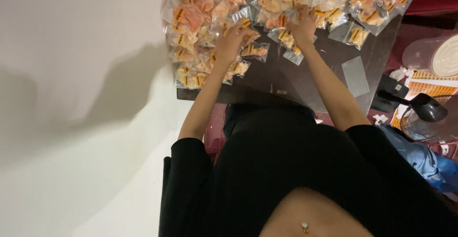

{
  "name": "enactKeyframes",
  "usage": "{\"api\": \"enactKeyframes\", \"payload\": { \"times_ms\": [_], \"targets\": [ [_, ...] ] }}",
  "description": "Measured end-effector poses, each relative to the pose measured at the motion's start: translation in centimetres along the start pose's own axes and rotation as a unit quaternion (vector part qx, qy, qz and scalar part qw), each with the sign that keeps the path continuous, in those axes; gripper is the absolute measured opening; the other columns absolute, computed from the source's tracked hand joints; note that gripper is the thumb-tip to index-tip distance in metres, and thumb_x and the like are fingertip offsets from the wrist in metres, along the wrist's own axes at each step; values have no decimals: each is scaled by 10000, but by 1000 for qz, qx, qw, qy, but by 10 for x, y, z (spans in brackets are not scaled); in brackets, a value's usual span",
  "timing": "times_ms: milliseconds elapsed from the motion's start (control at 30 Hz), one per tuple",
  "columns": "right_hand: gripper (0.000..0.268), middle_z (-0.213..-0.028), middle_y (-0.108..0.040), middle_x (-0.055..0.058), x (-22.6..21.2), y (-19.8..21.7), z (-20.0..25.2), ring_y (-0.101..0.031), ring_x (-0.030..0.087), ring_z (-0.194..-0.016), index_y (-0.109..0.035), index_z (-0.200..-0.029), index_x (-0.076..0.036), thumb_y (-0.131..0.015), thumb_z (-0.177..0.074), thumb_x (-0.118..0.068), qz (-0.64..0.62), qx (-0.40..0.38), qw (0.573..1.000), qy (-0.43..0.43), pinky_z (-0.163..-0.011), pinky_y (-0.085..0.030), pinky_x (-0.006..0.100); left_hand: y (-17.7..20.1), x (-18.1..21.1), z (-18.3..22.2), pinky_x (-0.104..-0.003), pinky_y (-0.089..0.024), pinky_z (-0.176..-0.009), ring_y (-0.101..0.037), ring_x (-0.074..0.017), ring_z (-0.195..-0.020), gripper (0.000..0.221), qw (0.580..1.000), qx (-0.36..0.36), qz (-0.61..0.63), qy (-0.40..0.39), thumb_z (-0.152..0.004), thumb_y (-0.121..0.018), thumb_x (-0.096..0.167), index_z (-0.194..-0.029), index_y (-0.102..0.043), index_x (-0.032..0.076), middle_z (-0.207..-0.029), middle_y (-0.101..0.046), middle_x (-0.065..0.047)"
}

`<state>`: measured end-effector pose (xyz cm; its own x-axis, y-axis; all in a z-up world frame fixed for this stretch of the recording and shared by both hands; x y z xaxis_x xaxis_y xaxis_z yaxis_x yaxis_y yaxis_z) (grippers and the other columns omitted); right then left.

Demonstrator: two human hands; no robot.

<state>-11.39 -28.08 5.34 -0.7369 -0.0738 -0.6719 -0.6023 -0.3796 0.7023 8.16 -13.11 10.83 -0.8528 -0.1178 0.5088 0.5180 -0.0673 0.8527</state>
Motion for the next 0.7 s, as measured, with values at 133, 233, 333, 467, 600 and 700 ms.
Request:
{"api": "enactKeyframes", "payload": {
  "times_ms": [133,233,333,467,600,700],
  "targets": [
    [457,-937,-363,52,2,2,-1,-341,221,-781,-344,-892,-162,-783,-775,-110,48,30,997,55,-661,-359,365,-18,20,-10,-626,-289,-990,-367,-333,-1284,503,997,29,-34,-59,-756,-492,-177,-1028,-641,219,-1157,-572,-49],
    [448,-1034,-431,96,10,1,-5,-424,317,-936,-386,-927,-166,-809,-786,-205,103,35,993,52,-719,-416,453,-27,41,-13,-559,-293,-1000,-498,-319,-1141,423,998,17,-23,-64,-705,-726,-32,-1077,-641,150,-1111,-559,-65],
    [450,-815,-352,19,-4,11,5,-339,199,-688,-338,-898,-142,-785,-876,-195,68,25,993,88,-554,-305,364,-33,59,-11,-692,-242,-1013,-531,-379,-1011,342,997,-29,-12,-66,-847,-552,-46,-1132,-575,142,-1224,-471,-99],
    [408,-727,-377,35,-29,36,19,-345,164,-563,-347,-983,-127,-753,-938,-137,-9,-38,994,105,-519,-312,345,-42,67,-9,-575,-315,-985,-516,-330,-1061,274,994,22,-23,-107,-887,-608,83,-1154,-593,141,-1161,-501,-78],
    [262,-873,-574,85,-75,62,35,-528,234,-809,-476,-1022,-114,-698,-908,-34,-27,-69,976,204,-674,-429,367,-31,64,-3,-511,-437,-937,-537,-301,-1150,391,984,116,117,-67,-938,-546,111,-1310,-436,161,-1248,-531,-86],
    [75,-941,-668,68,-123,62,51,-637,291,-962,-588,-1039,-122,-623,-996,-172,55,-135,950,277,-860,-386,550,-13,66,3,-447,-455,-973,-501,-286,-1187,478,959,178,213,-62,-979,-517,353,-1375,-347,146,-1302,-486,-98]
  ]
}}
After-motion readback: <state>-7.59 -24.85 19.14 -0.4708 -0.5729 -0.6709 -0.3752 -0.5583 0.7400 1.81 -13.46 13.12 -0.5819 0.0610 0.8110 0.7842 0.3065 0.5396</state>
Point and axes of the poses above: each hand's wrist, its own z-axis away from the middle knuckle, its own y-axis out of the back of the hand, x = y × z, the point moved 9 cm from there along -z, towards the middle knuckle
